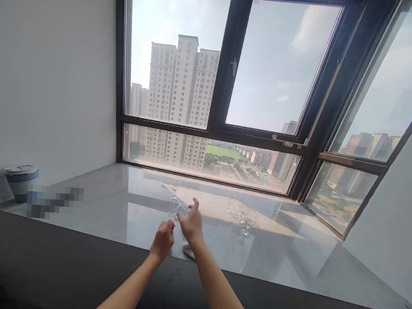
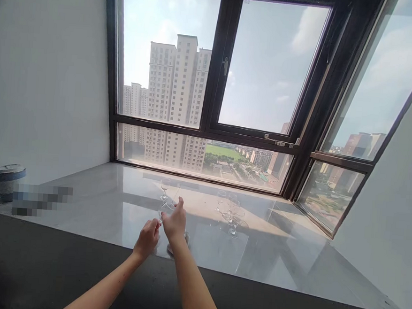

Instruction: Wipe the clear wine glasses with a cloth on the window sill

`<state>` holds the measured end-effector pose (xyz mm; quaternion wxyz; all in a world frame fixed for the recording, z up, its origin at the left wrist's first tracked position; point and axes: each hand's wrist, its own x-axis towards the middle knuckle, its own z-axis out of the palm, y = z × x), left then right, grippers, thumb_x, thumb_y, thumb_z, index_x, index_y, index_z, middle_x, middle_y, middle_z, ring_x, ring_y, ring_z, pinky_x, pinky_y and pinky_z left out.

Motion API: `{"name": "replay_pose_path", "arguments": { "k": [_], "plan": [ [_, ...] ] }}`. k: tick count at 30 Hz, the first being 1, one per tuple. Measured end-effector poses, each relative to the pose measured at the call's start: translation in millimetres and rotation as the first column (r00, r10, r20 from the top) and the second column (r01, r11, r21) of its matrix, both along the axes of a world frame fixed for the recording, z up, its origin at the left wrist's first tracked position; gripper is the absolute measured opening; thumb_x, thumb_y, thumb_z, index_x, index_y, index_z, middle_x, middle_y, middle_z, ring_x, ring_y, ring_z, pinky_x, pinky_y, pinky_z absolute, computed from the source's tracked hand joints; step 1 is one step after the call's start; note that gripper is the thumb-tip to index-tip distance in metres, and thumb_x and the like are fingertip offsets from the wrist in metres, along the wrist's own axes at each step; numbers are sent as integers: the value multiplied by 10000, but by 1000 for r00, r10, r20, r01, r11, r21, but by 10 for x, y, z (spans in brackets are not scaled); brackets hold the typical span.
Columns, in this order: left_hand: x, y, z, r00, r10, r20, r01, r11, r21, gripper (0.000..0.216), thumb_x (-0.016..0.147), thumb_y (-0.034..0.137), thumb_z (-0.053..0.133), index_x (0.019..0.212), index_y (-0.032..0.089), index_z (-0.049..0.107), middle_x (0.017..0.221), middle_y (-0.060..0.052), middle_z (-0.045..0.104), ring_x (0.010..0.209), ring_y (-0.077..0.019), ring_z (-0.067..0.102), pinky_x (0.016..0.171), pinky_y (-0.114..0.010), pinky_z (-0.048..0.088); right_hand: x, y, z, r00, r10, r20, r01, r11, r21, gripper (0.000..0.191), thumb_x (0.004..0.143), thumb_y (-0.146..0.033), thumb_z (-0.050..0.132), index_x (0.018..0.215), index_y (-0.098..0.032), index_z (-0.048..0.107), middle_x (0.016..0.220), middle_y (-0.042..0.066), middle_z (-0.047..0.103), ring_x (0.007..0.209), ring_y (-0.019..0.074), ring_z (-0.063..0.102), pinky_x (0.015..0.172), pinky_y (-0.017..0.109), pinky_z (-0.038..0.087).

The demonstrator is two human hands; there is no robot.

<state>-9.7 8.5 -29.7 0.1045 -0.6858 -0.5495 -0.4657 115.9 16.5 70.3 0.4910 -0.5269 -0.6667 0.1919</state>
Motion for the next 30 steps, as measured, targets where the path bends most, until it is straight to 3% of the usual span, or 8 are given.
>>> {"name": "replay_pose_path", "arguments": {
  "k": [8,11,13,16,19,24,27,30],
  "plan": [
    [11,-47,43,995,-93,16,94,992,-82,179,872,76,341,834,221,439,820,-36,546,860,-190,562,760,-340,479,104,77,89,992,27,124,-4,983,-183,692,736,-443,639,1324,-191,378,1032,79,645,953,239,619,799,318,432],
    [35,-82,90,996,-76,55,77,997,-17,89,880,186,442,964,216,438,1057,-86,558,1071,-235,536,895,-419,470,188,118,136,997,-10,73,20,991,-133,649,719,-426,650,1279,-216,397,1012,52,641,918,219,617,769,303,433],
    [52,-106,118,994,-37,98,34,999,31,279,852,292,537,1083,205,407,1193,-123,504,1164,-271,491,955,-469,444,314,176,231,997,-55,56,59,996,-67,634,721,-417,646,1270,-228,391,1038,51,631,940,221,606,772,307,434],
    [68,-135,143,993,1,116,-1,1000,3,384,837,368,551,1142,198,391,1119,-112,505,1082,-275,530,911,-477,467,641,332,445,979,-145,145,147,989,-5,627,753,-409,625,1295,-232,365,1100,69,613,1012,241,574,779,318,427],
    [71,-149,144,995,6,96,0,998,-68,341,855,385,509,1126,205,410,1050,-91,512,1001,-260,554,852,-454,491,1064,547,639,899,-223,376,251,968,-27,652,772,-364,622,1338,-228,329,1125,89,609,1089,270,526,759,320,412],
    [70,-143,131,996,19,89,-10,995,-100,264,865,366,482,1071,207,439,1025,-84,510,961,-248,551,816,-424,497,1630,862,724,647,-151,748,321,943,-88,664,791,-272,612,1374,-199,303,1089,121,621,1155,298,480,785,336,393],
    [74,-137,136,997,21,76,-14,996,-90,229,859,340,483,1041,204,455,1005,-84,507,949,-247,545,815,-424,488,1779,975,672,546,-121,829,338,937,-85,681,798,-257,605,1392,-187,279,1103,131,612,1143,289,493,849,371,374],
    [81,-136,145,998,29,62,-22,994,-103,211,858,327,481,1025,199,460,988,-83,504,932,-242,537,803,-417,480,1814,1049,604,528,-96,844,326,940,-97,676,799,-228,594,1396,-191,279,1131,137,597,1149,277,495,870,373,365]
  ]
}}
